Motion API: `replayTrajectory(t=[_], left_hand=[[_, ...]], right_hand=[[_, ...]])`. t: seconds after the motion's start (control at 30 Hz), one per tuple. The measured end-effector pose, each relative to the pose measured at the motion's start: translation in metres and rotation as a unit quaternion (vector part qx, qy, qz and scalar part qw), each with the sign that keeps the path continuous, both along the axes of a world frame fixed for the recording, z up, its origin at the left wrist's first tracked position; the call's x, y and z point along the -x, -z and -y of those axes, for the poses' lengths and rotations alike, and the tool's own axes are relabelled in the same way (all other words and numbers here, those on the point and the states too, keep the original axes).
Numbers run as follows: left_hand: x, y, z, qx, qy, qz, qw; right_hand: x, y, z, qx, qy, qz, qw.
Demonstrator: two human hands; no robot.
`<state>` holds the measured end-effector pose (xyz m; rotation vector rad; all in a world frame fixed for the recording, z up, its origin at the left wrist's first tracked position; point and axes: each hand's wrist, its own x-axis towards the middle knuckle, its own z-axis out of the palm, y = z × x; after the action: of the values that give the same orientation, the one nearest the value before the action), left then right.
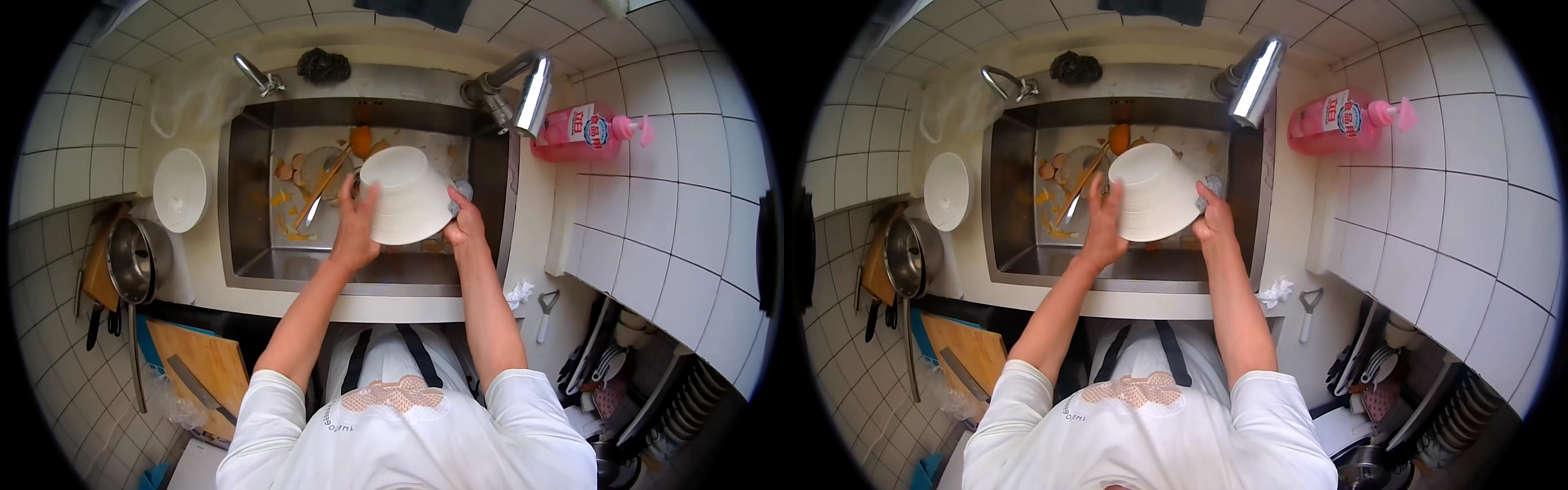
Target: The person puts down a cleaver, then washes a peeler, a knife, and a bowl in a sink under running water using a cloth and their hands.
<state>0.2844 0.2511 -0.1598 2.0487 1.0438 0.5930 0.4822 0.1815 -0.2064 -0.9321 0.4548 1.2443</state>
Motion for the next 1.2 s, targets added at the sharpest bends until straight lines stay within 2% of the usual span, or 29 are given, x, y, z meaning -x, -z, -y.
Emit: replayTrajectory(t=[0.03,0.07,0.1,0.13,0.17,0.2,0.3,0.4,0.43,0.47,0.5,0.57,0.6,0.67,0.7,0.73,0.77,0.8,0.87,1.03,1.2], left_hand=[[0.0,0.001,0.004,-0.001,0.002,0.001,1.0],[-0.001,0.004,0.007,0.131,-0.053,0.082,0.987],[0.0,0.009,0.01,0.261,-0.106,0.159,0.946],[0.003,0.018,0.012,0.26,-0.106,0.159,0.946],[0.009,0.027,0.012,0.49,-0.141,0.367,0.778],[0.01,0.031,0.011,0.659,-0.156,0.529,0.512],[-0.006,-0.018,0.002,0.636,-0.149,0.556,0.513],[-0.007,-0.028,0.005,0.633,-0.13,0.541,0.538],[-0.007,-0.031,0.006,0.626,-0.114,0.535,0.556],[-0.007,-0.033,0.004,0.617,-0.097,0.529,0.574],[-0.007,-0.034,0.004,0.616,-0.096,0.529,0.576],[-0.009,-0.032,0.001,0.615,-0.104,0.508,0.594],[-0.013,-0.035,0.0,0.614,-0.104,0.509,0.594],[-0.022,-0.044,-0.001,0.581,-0.098,0.47,0.657],[-0.025,-0.044,-0.002,0.58,-0.098,0.47,0.658],[-0.028,-0.043,-0.003,0.572,-0.088,0.406,0.707],[-0.032,-0.043,-0.004,0.559,-0.077,0.339,0.752],[-0.035,-0.041,-0.005,0.559,-0.075,0.34,0.753],[-0.043,-0.037,-0.004,0.525,-0.044,0.276,0.804],[-0.057,-0.032,-0.002,0.528,-0.046,0.263,0.806],[-0.067,-0.03,-0.005,0.531,-0.047,0.25,0.808]], right_hand=[[0.001,-0.004,0.007,-0.012,0.011,0.013,1.0],[0.001,-0.004,0.01,-0.015,0.012,0.015,1.0],[-0.001,0.001,0.016,-0.06,0.016,0.024,0.998],[0.0,0.002,0.02,-0.104,0.019,0.031,0.994],[0.001,0.003,0.023,-0.106,0.019,0.031,0.994],[0.001,0.001,0.025,-0.133,-0.002,0.009,0.991],[0.002,-0.007,0.03,-0.167,-0.026,-0.008,0.986],[-0.002,-0.018,0.025,-0.148,-0.036,0.017,0.988],[-0.009,-0.023,0.023,-0.044,-0.104,0.11,0.987],[-0.017,-0.027,0.017,0.059,-0.17,0.2,0.963],[-0.025,-0.025,0.01,0.082,-0.166,0.285,0.941],[-0.047,-0.036,-0.01,0.15,-0.081,0.284,0.944],[-0.059,-0.049,-0.023,0.131,-0.042,0.306,0.942],[-0.077,-0.072,-0.048,0.111,-0.003,0.327,0.938],[-0.086,-0.08,-0.06,0.069,-0.01,0.293,0.954],[-0.092,-0.087,-0.068,0.027,-0.017,0.258,0.966],[-0.093,-0.092,-0.073,0.026,-0.016,0.259,0.965],[-0.092,-0.095,-0.077,0.046,-0.026,0.25,0.967],[-0.095,-0.093,-0.082,0.067,-0.036,0.242,0.967],[-0.097,-0.091,-0.085,0.154,0.0,0.288,0.945],[-0.102,-0.087,-0.082,0.134,-0.008,0.28,0.951]])
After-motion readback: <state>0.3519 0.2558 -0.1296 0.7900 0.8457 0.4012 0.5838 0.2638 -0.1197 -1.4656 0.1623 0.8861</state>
